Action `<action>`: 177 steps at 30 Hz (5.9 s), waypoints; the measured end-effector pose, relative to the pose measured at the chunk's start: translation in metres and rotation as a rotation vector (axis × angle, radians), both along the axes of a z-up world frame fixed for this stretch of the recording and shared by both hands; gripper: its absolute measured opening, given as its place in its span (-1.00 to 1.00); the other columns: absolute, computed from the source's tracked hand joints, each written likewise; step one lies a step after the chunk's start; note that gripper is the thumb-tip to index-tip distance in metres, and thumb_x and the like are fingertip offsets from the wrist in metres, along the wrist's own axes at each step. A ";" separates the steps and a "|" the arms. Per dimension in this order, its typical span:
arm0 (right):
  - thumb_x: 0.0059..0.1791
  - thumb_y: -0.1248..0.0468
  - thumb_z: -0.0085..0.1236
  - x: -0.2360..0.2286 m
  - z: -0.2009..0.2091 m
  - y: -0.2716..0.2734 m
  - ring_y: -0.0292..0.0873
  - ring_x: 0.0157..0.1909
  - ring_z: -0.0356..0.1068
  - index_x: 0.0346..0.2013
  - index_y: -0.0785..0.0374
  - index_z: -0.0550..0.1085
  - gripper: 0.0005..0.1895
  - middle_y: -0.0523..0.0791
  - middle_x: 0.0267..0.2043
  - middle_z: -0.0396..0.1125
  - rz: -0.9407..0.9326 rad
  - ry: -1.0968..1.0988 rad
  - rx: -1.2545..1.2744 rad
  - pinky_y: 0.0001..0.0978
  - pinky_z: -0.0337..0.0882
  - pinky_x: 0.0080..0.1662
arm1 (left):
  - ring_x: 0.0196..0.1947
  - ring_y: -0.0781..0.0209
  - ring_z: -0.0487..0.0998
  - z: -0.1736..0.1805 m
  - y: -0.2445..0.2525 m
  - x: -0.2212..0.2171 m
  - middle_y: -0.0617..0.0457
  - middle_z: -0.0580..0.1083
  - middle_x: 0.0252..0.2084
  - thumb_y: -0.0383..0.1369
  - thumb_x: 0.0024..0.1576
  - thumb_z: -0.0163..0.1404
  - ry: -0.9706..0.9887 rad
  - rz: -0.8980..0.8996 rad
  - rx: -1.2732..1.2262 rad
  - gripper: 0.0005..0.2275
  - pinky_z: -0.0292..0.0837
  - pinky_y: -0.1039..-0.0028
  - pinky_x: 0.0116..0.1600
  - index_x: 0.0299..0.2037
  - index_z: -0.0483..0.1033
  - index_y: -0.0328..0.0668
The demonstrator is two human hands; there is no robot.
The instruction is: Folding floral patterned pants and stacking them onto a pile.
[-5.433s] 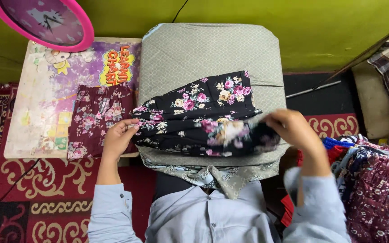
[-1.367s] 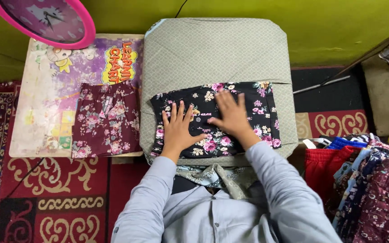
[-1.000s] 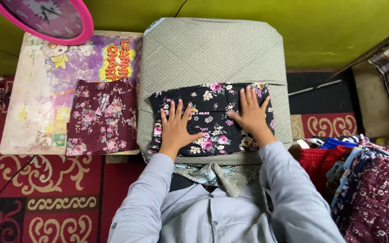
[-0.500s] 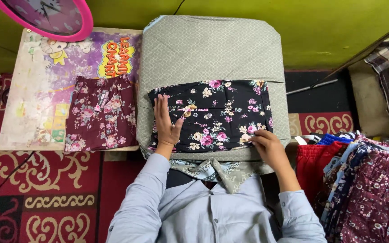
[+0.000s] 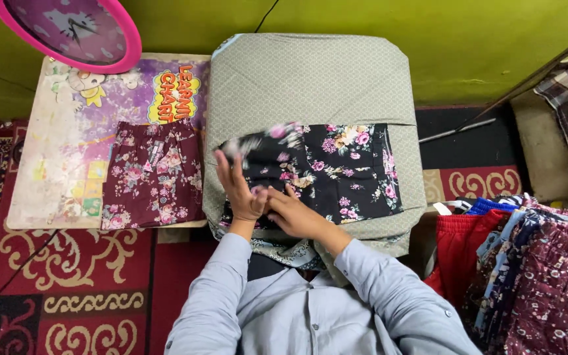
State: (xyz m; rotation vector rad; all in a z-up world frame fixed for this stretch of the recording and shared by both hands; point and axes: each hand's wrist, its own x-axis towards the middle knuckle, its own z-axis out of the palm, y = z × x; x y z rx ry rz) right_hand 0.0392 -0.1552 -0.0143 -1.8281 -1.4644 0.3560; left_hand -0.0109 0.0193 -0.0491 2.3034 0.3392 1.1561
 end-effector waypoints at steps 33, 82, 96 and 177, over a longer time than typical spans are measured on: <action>0.12 -0.43 -0.52 0.187 -0.022 -0.096 -0.15 0.63 -0.28 0.58 -0.01 -0.07 -0.12 -0.14 0.64 -0.24 -0.680 -0.395 -0.671 0.38 -0.48 0.46 | 0.51 -0.24 0.02 0.039 -0.020 0.009 -0.12 0.17 0.48 0.19 -0.07 0.05 0.739 0.087 0.073 -0.23 -0.27 -0.27 0.44 0.36 0.31 0.05; 0.27 -0.06 -0.23 0.105 -0.034 -0.224 0.09 0.48 0.20 0.43 -0.35 0.14 -0.59 -0.04 0.47 0.17 -0.990 0.962 0.990 0.28 0.28 0.38 | 0.48 -0.44 -0.06 0.027 -0.015 0.003 -0.30 -0.01 0.52 0.25 0.03 -0.03 0.391 -0.076 0.019 -0.15 -0.13 -0.15 0.44 0.47 0.14 -0.04; -0.02 -0.53 -0.34 0.076 -0.013 -0.088 -0.09 0.62 -0.23 0.55 -0.01 0.00 0.02 -0.12 0.61 -0.14 -0.502 -0.394 -0.516 0.43 -0.55 0.41 | 0.55 -0.26 -0.19 0.050 -0.018 0.011 -0.21 -0.08 0.56 0.37 -0.11 -0.01 0.910 -0.064 0.084 -0.05 -0.41 -0.15 0.49 0.49 0.07 0.13; -0.14 -0.69 -0.59 0.115 -0.024 -0.021 -0.11 0.62 -0.23 0.55 0.04 -0.02 0.22 -0.09 0.61 -0.13 -0.299 -0.624 -0.502 0.34 -0.35 0.46 | 0.54 -0.16 -0.08 0.037 -0.010 0.011 -0.09 0.02 0.55 0.22 -0.03 0.03 0.795 -0.104 0.115 -0.14 -0.32 -0.33 0.44 0.49 0.07 0.12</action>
